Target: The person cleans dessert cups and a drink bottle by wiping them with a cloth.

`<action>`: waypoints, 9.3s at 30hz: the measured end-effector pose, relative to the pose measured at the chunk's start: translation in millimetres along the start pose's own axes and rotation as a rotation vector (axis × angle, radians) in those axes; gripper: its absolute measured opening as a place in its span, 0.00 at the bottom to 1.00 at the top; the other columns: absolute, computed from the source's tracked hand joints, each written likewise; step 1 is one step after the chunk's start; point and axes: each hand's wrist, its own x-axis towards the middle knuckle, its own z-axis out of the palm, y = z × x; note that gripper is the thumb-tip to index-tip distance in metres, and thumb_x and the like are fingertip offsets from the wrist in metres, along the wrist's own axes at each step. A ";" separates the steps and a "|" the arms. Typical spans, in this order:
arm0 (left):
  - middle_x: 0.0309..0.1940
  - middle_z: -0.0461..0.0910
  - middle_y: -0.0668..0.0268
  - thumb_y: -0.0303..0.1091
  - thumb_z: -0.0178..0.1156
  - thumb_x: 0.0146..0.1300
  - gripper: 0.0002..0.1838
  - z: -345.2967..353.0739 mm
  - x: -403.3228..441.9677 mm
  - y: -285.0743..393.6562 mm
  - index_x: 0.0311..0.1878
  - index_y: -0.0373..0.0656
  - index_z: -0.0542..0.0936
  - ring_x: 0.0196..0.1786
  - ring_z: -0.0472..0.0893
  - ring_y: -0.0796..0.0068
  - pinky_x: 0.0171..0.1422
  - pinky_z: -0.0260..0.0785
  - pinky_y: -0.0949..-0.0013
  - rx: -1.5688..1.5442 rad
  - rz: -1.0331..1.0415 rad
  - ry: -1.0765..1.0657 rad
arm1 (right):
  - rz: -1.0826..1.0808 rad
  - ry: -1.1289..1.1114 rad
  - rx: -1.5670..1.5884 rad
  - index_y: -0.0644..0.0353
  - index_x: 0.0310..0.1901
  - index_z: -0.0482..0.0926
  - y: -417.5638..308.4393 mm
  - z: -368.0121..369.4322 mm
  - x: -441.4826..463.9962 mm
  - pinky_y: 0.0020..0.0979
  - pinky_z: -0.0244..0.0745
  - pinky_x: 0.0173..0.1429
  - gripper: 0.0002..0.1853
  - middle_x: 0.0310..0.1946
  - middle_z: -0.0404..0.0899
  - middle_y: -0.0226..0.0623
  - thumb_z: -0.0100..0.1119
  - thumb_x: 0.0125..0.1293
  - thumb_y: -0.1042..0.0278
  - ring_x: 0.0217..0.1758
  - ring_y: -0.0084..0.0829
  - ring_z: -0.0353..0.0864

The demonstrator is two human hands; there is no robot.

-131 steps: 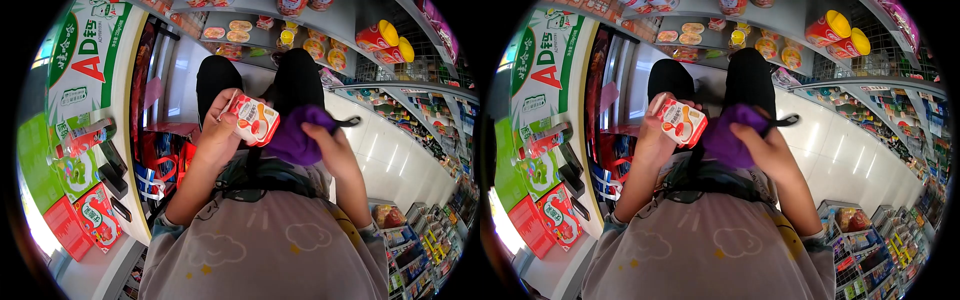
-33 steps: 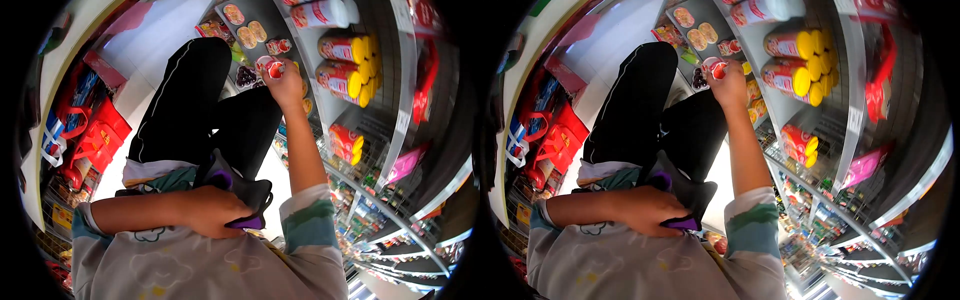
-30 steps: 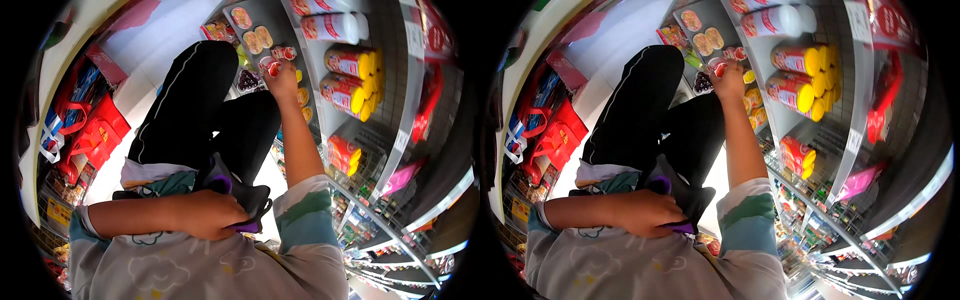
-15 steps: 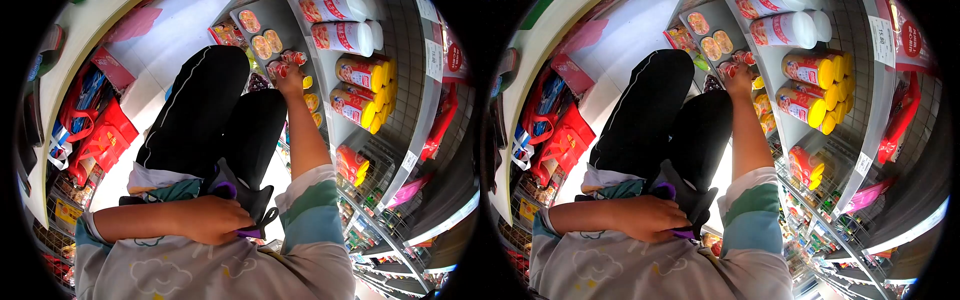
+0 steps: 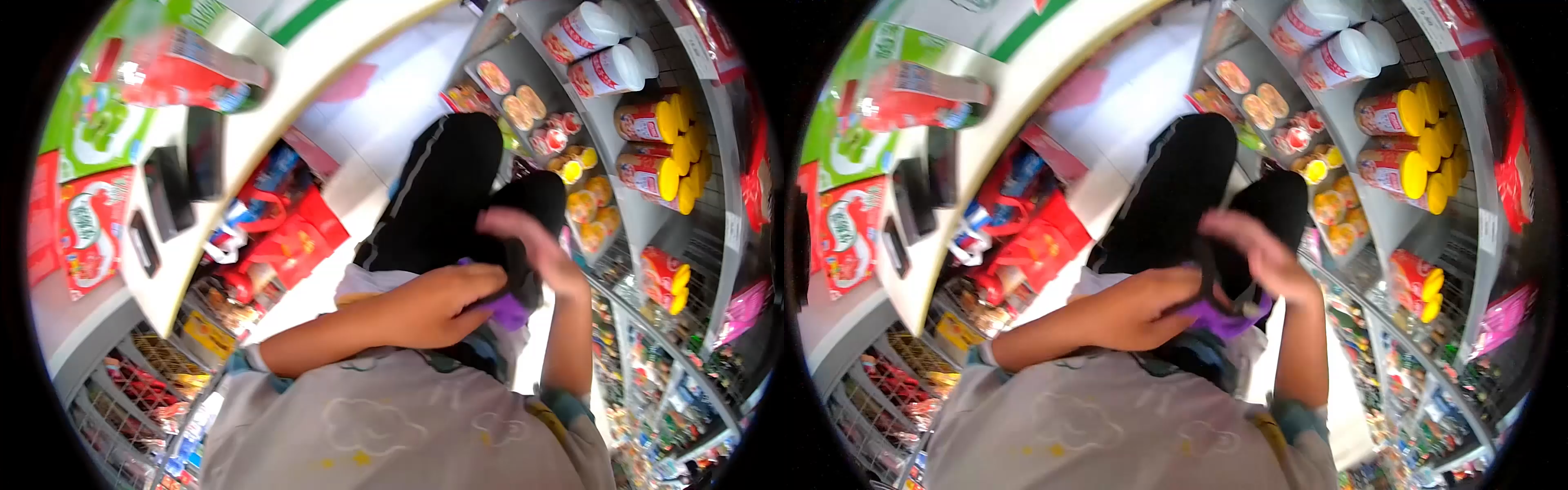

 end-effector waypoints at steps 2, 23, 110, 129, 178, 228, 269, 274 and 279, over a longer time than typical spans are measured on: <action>0.49 0.80 0.50 0.19 0.60 0.61 0.19 -11.2 0.4 9.5 0.57 0.36 0.78 0.54 0.80 0.44 0.60 0.73 0.54 0.073 0.016 0.121 | 0.125 -0.164 0.057 0.66 0.63 0.76 8.8 33.9 -37.3 0.27 0.72 0.65 0.21 0.57 0.80 0.35 0.66 0.73 0.66 0.60 0.22 0.77; 0.59 0.76 0.36 0.47 0.69 0.65 0.40 -221.3 -103.8 41.8 0.71 0.31 0.67 0.61 0.77 0.34 0.68 0.69 0.45 1.245 -0.524 1.156 | 0.189 0.692 0.638 0.67 0.64 0.77 103.2 17.4 -125.4 0.35 0.82 0.61 0.34 0.55 0.85 0.43 0.51 0.79 0.39 0.55 0.35 0.87; 0.58 0.80 0.38 0.49 0.79 0.55 0.46 -192.8 -128.4 75.0 0.69 0.30 0.69 0.61 0.81 0.42 0.65 0.74 0.53 1.182 -0.634 1.027 | 0.193 0.513 0.823 0.62 0.72 0.71 101.8 7.2 -107.4 0.44 0.75 0.70 0.40 0.64 0.80 0.45 0.44 0.77 0.32 0.63 0.44 0.81; 0.61 0.78 0.51 0.41 0.78 0.55 0.30 -179.4 -148.0 90.9 0.59 0.39 0.80 0.66 0.73 0.45 0.72 0.67 0.52 1.389 -0.547 1.053 | 0.180 0.520 0.797 0.58 0.69 0.75 104.0 3.5 -107.8 0.40 0.76 0.68 0.34 0.61 0.83 0.39 0.48 0.78 0.36 0.61 0.39 0.83; 0.72 0.72 0.51 0.44 0.75 0.59 0.16 -188.0 -157.4 89.3 0.49 0.52 0.91 0.74 0.67 0.44 0.78 0.60 0.49 1.393 -0.665 0.974 | 0.197 0.540 0.871 0.58 0.71 0.74 109.1 0.5 -108.0 0.43 0.76 0.69 0.34 0.62 0.82 0.41 0.48 0.78 0.37 0.62 0.42 0.83; 0.47 0.85 0.44 0.51 0.76 0.54 0.47 -228.3 -115.1 77.2 0.72 0.38 0.69 0.53 0.84 0.43 0.61 0.74 0.49 1.344 -0.674 0.945 | 0.175 0.579 0.849 0.57 0.69 0.75 108.9 -1.5 -106.3 0.40 0.77 0.67 0.33 0.60 0.84 0.39 0.50 0.78 0.38 0.59 0.39 0.83; 0.56 0.75 0.38 0.45 0.70 0.59 0.47 -241.4 -103.0 43.8 0.77 0.35 0.59 0.60 0.75 0.34 0.67 0.68 0.44 1.161 -0.631 1.073 | 0.190 0.542 0.832 0.57 0.71 0.74 108.0 -4.6 -108.7 0.40 0.75 0.69 0.34 0.63 0.82 0.38 0.49 0.78 0.36 0.62 0.38 0.81; 0.56 0.74 0.39 0.46 0.70 0.59 0.50 -240.6 -101.9 38.4 0.79 0.35 0.57 0.61 0.74 0.35 0.69 0.66 0.45 1.160 -0.576 1.125 | 0.192 0.566 0.829 0.59 0.69 0.75 112.9 -6.7 -111.2 0.41 0.76 0.69 0.36 0.62 0.83 0.40 0.49 0.76 0.34 0.62 0.41 0.82; 0.57 0.74 0.39 0.45 0.70 0.58 0.49 -240.1 -100.6 36.9 0.78 0.36 0.58 0.61 0.74 0.35 0.70 0.66 0.45 1.166 -0.565 1.159 | 0.201 0.568 0.831 0.59 0.69 0.76 121.9 -11.6 -113.0 0.42 0.76 0.70 0.37 0.62 0.82 0.41 0.50 0.75 0.32 0.62 0.42 0.82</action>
